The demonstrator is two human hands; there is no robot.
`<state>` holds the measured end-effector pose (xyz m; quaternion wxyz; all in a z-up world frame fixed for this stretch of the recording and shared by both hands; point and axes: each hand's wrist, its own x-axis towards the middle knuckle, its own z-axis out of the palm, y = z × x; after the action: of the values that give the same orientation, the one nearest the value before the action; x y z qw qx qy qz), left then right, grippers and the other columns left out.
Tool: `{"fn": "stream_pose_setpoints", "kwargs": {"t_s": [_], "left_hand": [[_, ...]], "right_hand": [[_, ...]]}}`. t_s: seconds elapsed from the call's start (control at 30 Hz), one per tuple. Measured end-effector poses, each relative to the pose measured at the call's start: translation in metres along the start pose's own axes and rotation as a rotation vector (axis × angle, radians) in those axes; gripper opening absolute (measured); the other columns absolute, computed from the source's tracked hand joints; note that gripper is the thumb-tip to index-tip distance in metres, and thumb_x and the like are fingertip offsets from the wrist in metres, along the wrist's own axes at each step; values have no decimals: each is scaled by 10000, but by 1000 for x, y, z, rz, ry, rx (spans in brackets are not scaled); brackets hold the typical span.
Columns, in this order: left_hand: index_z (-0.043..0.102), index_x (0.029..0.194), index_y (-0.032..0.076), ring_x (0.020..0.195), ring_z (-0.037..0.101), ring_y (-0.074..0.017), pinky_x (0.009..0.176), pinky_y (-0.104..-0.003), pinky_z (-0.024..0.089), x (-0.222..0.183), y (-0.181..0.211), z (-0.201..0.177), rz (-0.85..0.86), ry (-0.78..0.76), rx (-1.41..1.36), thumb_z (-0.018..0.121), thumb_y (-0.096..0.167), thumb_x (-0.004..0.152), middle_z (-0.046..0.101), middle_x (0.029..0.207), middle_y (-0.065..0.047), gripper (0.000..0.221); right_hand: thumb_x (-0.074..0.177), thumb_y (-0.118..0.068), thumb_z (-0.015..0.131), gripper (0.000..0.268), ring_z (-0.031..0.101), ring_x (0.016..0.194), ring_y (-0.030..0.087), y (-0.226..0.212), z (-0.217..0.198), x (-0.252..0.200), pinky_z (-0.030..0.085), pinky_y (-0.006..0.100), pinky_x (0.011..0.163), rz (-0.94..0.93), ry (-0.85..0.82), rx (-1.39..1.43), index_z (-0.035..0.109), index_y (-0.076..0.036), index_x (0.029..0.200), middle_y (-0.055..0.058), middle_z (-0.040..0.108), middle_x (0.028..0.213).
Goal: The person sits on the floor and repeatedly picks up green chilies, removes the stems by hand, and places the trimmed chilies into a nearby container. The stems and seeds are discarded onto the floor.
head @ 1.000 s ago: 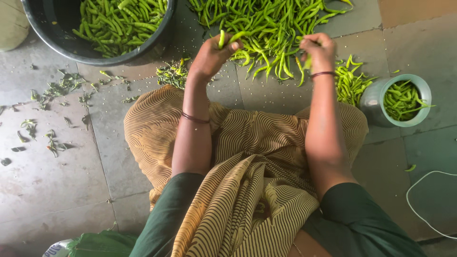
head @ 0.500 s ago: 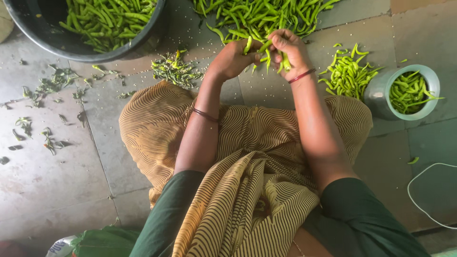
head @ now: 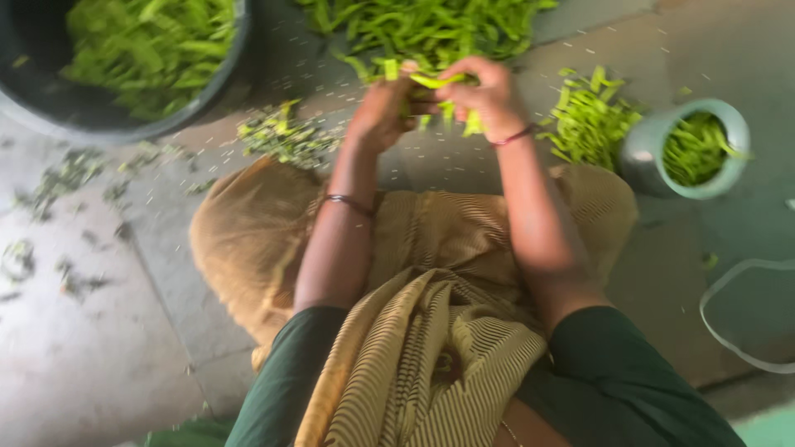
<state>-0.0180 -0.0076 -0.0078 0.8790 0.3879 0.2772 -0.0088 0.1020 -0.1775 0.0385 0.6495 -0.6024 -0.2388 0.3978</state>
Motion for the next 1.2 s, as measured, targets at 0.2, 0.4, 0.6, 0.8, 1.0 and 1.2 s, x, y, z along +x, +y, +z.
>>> {"fn": "stream_pose_setpoints", "kwargs": {"t_s": [0.2, 0.4, 0.6, 0.8, 1.0, 1.2], "left_hand": [[595, 1153, 99, 853, 735, -208, 595, -304, 475, 7, -9, -3, 31, 33, 27, 628, 254, 1020, 724, 969, -57, 207], [608, 1047, 108, 807, 730, -257, 585, -357, 490, 21, -7, 36, 45, 145, -118, 630, 161, 939, 702, 896, -74, 122], [612, 1052, 73, 842, 673, -274, 684, -426, 552, 108, -56, 119, 32, -72, -75, 706, 242, 939, 664, 927, -113, 224], [390, 1389, -20, 1144, 564, -324, 859, -548, 539, 176, -134, 221, -314, -235, 160, 727, 447, 926, 508, 1366, -205, 739], [542, 1368, 63, 1013, 674, -230, 825, -368, 555, 122, -84, 201, 83, -154, 288, 714, 363, 911, 702, 1222, -111, 574], [684, 1170, 70, 828, 704, -146, 752, -291, 571, 1, 21, 103, 243, 25, 383, 638, 273, 993, 760, 998, -54, 273]], "right_hand": [[867, -209, 876, 266, 673, 693, 105, 13, -2, -2, 523, 272, 570, -420, 108, -722, 726, -78, 1043, 48, 745, 904], [916, -176, 793, 167, 656, 561, 137, 42, -66, 13, 520, 312, 523, -100, 372, -542, 717, -71, 1020, 30, 756, 850], [885, -186, 726, 141, 704, 605, 144, 124, -82, 50, 543, 331, 562, 153, 308, -668, 686, -61, 937, 41, 740, 802], [796, -253, 778, 117, 713, 739, 248, 166, -36, 55, 553, 406, 690, 72, 206, -758, 727, -148, 800, 63, 747, 798], [812, -224, 767, 106, 706, 694, 206, 155, -69, 68, 561, 369, 626, 58, 264, -695, 738, -131, 851, 49, 742, 784], [824, -157, 749, 160, 699, 626, 151, 147, -157, 64, 589, 318, 524, 64, 343, -155, 754, -65, 955, 42, 728, 761]]}}
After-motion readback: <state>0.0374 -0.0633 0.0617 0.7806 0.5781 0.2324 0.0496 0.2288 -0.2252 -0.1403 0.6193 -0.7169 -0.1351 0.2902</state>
